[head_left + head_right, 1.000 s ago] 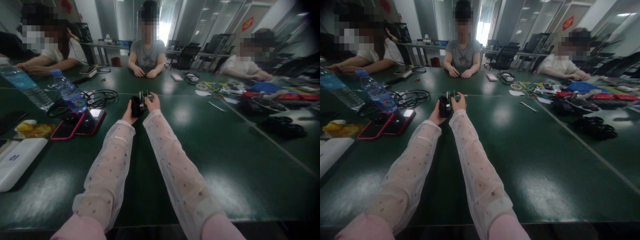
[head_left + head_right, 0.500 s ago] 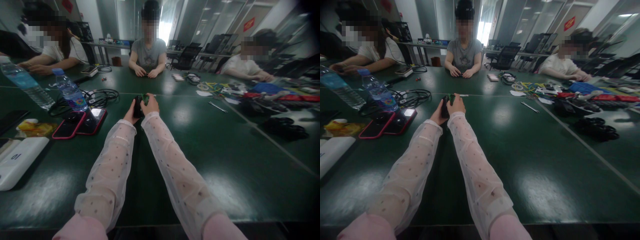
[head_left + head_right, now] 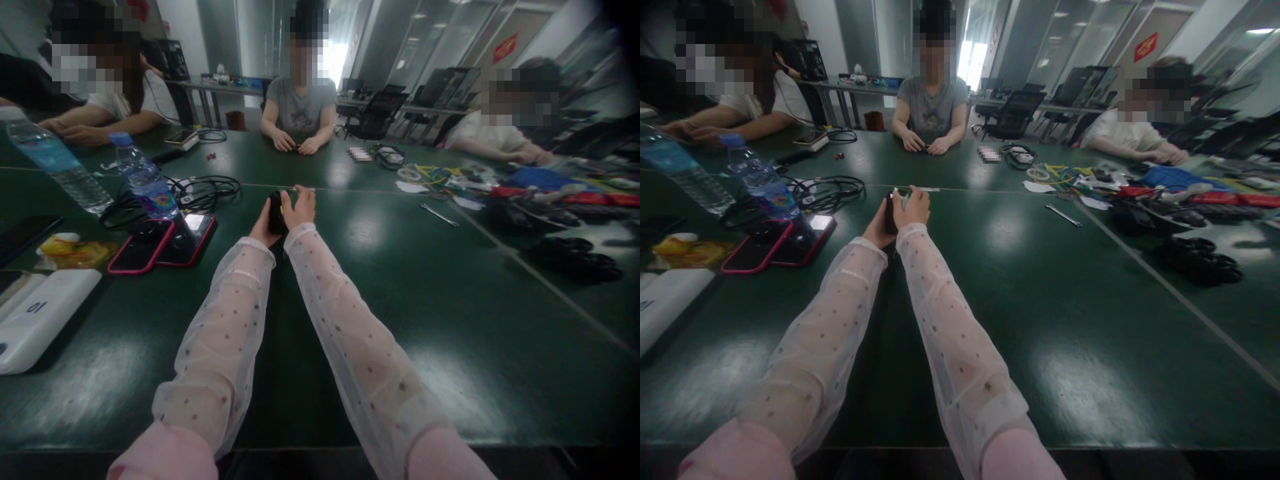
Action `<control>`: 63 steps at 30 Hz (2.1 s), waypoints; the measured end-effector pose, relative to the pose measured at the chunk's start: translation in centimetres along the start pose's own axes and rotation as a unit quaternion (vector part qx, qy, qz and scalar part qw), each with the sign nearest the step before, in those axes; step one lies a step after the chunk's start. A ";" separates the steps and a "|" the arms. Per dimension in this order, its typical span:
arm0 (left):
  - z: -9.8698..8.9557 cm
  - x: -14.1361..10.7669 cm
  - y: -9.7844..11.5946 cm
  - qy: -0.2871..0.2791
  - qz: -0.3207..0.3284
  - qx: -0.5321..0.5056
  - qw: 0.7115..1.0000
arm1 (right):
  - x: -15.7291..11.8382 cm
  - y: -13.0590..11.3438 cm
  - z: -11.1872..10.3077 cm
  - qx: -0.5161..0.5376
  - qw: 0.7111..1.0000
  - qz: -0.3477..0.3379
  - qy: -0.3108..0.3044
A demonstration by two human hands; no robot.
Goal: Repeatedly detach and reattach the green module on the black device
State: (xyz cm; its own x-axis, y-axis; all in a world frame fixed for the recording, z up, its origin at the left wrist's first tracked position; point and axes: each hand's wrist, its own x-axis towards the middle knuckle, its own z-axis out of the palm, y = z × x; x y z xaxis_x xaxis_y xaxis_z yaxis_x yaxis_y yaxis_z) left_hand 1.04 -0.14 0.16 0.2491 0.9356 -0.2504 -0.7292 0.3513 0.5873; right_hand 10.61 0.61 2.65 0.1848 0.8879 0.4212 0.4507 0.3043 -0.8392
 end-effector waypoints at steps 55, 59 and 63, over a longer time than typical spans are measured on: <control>0.1 0.1 0.3 0.069 -0.024 0.004 0.997 | 0.0 6.4 -3.6 0.578 0.726 0.364 -0.082; 0.0 0.6 0.2 0.076 -0.014 0.012 0.997 | 0.1 6.4 -3.6 0.576 0.729 0.361 -0.086; -0.2 1.2 0.0 0.057 -0.008 0.022 0.998 | 0.1 6.4 -3.5 0.555 0.746 0.355 -0.091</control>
State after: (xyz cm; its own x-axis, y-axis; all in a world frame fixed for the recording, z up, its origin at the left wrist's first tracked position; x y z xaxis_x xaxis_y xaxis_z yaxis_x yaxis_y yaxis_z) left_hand 1.25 0.93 -0.28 0.1856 0.9202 -0.3446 -0.6961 0.3707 0.6149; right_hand 16.60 1.43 -1.44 -0.1352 0.9625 -0.2352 -0.7252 -0.2578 -0.6384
